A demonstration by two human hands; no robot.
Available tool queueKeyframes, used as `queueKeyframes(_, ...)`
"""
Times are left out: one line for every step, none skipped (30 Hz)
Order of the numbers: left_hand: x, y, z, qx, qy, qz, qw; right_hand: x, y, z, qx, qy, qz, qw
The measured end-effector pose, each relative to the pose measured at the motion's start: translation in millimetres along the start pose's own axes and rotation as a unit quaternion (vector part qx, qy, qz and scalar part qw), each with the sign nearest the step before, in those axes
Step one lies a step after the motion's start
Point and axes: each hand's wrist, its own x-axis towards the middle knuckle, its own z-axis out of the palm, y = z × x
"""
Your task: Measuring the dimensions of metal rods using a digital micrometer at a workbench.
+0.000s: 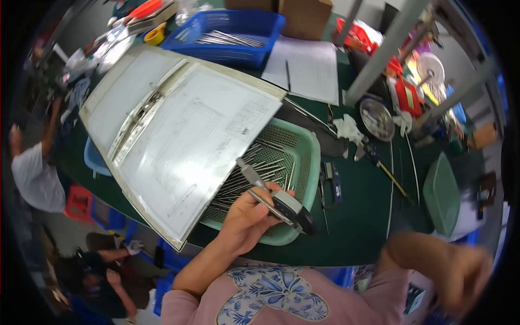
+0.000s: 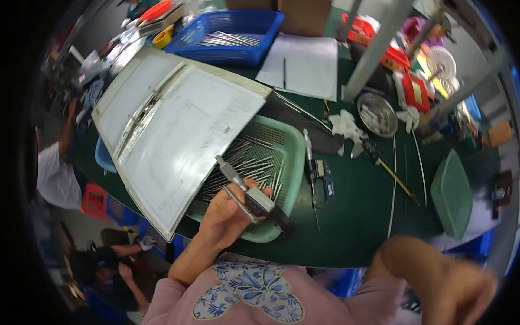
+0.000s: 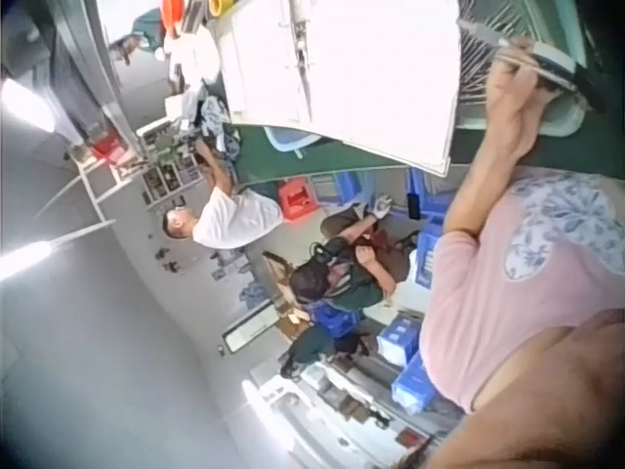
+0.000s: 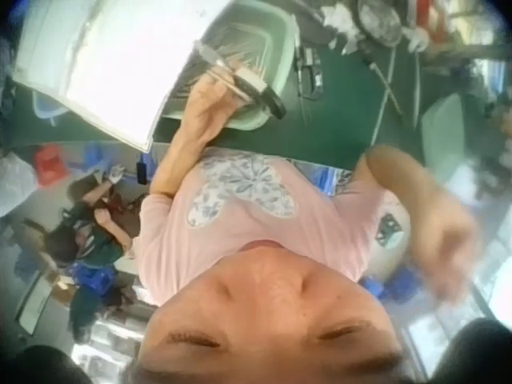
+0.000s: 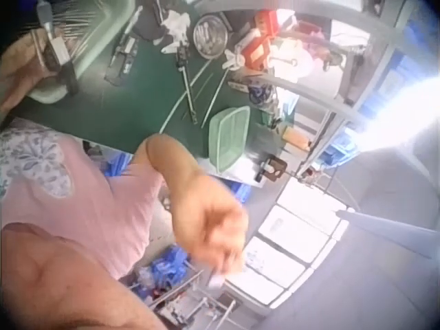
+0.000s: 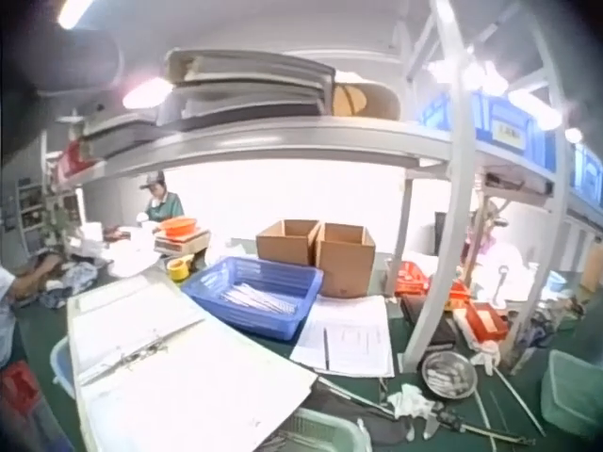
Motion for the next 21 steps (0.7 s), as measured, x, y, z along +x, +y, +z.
queueKeyframes(3.2,0.3,1.8,-0.008,0.0,0.019,1.0,-23.9,19.9,9.8,-0.033,0.019,0.127,0.991)
queueKeyframes(4.3,2.7,5.1,0.006,0.015,-0.016,1.0,-48.2,37.6,29.4,-0.059,0.031,0.261,0.963)
queueKeyframes(-2.3,5.9,3.1,0.023,0.05,-0.036,0.998,-88.0,47.7,83.1,-0.074,-0.263,0.22,0.937)
queueKeyframes(-8.0,4.9,-7.8,-0.004,0.026,-0.018,0.999,-122.9,59.0,115.4,-0.05,-0.41,0.333,0.848)
queueKeyframes(-9.3,5.4,-6.7,-0.015,0.033,0.012,0.999,-164.3,89.7,126.9,-0.017,-0.461,0.361,0.81)
queueKeyframes(-7.3,3.7,-4.1,-0.015,0.037,-0.035,0.999,-198.3,120.4,132.4,-0.072,-0.517,0.343,0.781)
queueKeyframes(-2.7,2.8,-2.1,-0.013,0.039,-0.082,0.996,-224.7,145.8,132.6,-0.111,-0.568,0.297,0.76)
queueKeyframes(-2.0,0.4,-2.0,-0.017,0.03,-0.074,0.997,-243.4,156.9,138.8,-0.135,-0.587,0.267,0.752)
queueKeyframes(-3.5,-1.9,-1.7,-0.025,0.034,-0.049,0.998,-256.4,160.5,144.6,-0.16,-0.605,0.237,0.743)
queueKeyframes(-4.0,-3.3,-2.4,-0.008,0.038,-0.049,0.998,-264.4,159.7,153.4,-0.188,-0.632,0.241,0.712)
queueKeyframes(-5.9,-4.3,-2.0,0.008,0.044,-0.052,0.998,-269.9,157.3,158.7,-0.22,-0.657,0.247,0.677)
queueKeyframes(-6.5,-4.5,-1.3,0.011,0.047,-0.051,0.998,-272.7,158.8,161.5,-0.241,-0.686,0.246,0.641)
queueKeyframes(-5.3,-4.1,0.8,0.007,0.045,-0.045,0.998,-271.7,162.2,161.1,-0.239,-0.689,0.238,0.641)
queueKeyframes(-5.1,-3.0,1.1,0.006,0.039,-0.042,0.998,-271.2,158.0,161.6,-0.237,-0.673,0.194,0.674)
queueKeyframes(-4.4,-1.7,2.0,0.006,0.03,-0.044,0.999,-268.8,154.3,159.3,-0.237,-0.652,0.152,0.704)
queueKeyframes(-3.5,0.4,3.7,0.006,0.028,-0.047,0.998,-258.2,153.5,153.1,-0.165,-0.623,0.133,0.753)
queueKeyframes(-3.6,2.6,3.6,0.013,0.029,-0.058,0.998,-245.7,136.9,152.5,-0.095,-0.61,0.193,0.763)
queueKeyframes(-2.9,3.4,3.1,0.018,0.035,-0.068,0.997,-232.2,116.3,149.8,-0.021,-0.594,0.254,0.763)
queueKeyframes(-0.5,3.4,3.7,0.015,0.04,-0.066,0.997,-209.0,93.5,139.0,0.024,-0.616,0.42,0.666)
queueKeyframes(2.1,3.3,5.2,0.042,0.036,-0.05,0.997,-176.2,54.6,130.1,0.094,-0.624,0.503,0.591)
queueKeyframes(5.5,1.9,6.5,0.07,0.028,-0.036,0.996,-158.4,28.1,112.9,0.145,-0.601,0.562,0.549)
